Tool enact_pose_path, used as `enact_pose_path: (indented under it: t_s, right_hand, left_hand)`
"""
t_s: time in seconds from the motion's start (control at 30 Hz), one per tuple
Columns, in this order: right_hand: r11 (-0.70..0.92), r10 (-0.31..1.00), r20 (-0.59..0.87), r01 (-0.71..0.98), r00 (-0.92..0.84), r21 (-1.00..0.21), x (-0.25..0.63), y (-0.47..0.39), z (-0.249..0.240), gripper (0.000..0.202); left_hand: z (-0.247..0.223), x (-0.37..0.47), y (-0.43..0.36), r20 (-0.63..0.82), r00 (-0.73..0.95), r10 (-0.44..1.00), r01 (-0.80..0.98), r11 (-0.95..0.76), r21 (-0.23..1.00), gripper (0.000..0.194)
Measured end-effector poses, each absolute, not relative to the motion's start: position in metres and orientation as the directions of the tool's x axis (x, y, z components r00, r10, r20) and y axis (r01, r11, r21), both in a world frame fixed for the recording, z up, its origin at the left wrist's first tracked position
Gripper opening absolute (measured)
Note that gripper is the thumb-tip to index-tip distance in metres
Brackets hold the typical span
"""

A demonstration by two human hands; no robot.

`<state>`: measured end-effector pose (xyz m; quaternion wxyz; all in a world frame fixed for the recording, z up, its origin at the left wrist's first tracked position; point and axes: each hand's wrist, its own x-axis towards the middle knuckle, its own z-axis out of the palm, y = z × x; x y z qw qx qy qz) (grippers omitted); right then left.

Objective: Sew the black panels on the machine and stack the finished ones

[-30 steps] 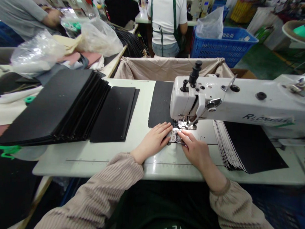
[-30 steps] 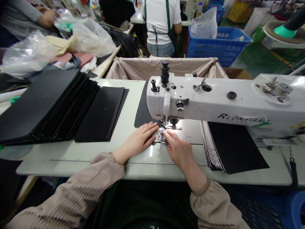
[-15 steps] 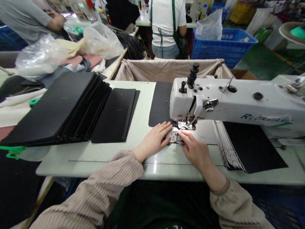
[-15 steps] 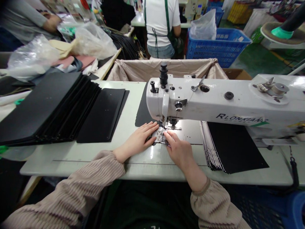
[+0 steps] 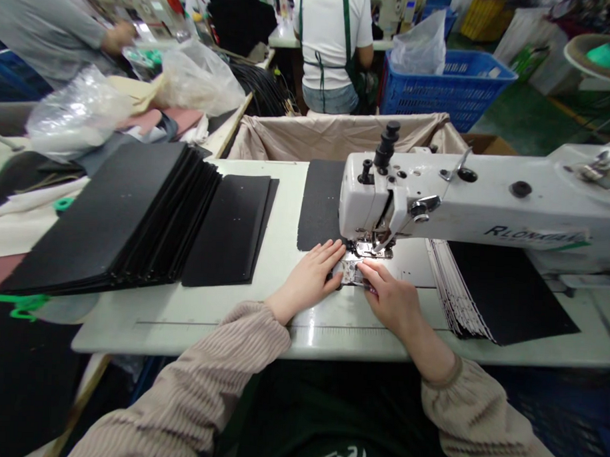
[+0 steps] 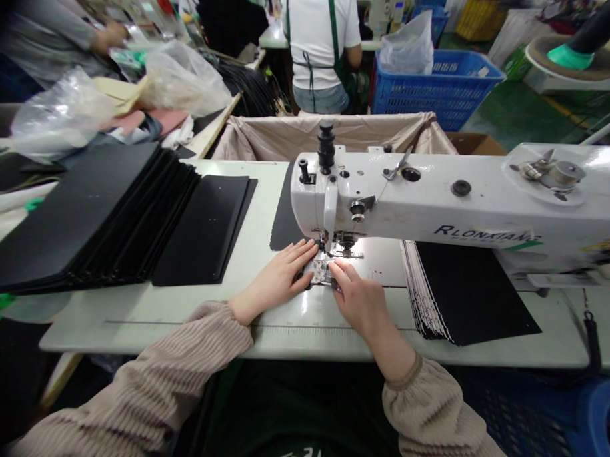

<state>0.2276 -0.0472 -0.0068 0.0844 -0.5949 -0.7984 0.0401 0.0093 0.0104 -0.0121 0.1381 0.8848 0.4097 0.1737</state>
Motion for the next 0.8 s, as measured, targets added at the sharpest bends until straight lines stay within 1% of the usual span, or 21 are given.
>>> enact_pose_path:
  t_s: [0.23,0.47,0.63,0.67,0.73,0.8]
  right_hand:
    - [0.283,0.958,0.091,0.942,-0.271,-0.18,0.228,-0.047,-0.008,0.051]
    - [0.265,0.963,0.097,0.943,-0.25,-0.199,0.226,-0.048,-0.007,0.049]
    - [0.256,0.964,0.123,0.942,-0.234,-0.218,0.226,-0.049,-0.006,0.047]
    - [0.256,0.964,0.127,0.941,-0.232,-0.22,0.226,-0.05,-0.006,0.047]
    - [0.252,0.965,0.128,0.941,-0.228,-0.224,0.226,-0.05,-0.006,0.047]
    - [0.244,0.967,0.127,0.942,-0.219,-0.23,0.225,-0.05,-0.005,0.047]
  left_hand:
    - [-0.013,0.009,0.009,0.201,0.602,0.773,0.687,-0.63,0.363,0.053]
    - [-0.017,0.01,0.01,0.217,0.6,0.77,0.688,-0.635,0.351,0.056]
    - [-0.019,0.011,0.011,0.26,0.558,0.788,0.712,-0.615,0.338,0.067]
    - [-0.018,0.011,0.012,0.265,0.548,0.793,0.722,-0.609,0.328,0.066]
    - [-0.013,0.013,0.013,0.275,0.512,0.814,0.751,-0.579,0.316,0.059]
    - [-0.007,0.014,0.011,0.277,0.43,0.859,0.808,-0.503,0.306,0.052]
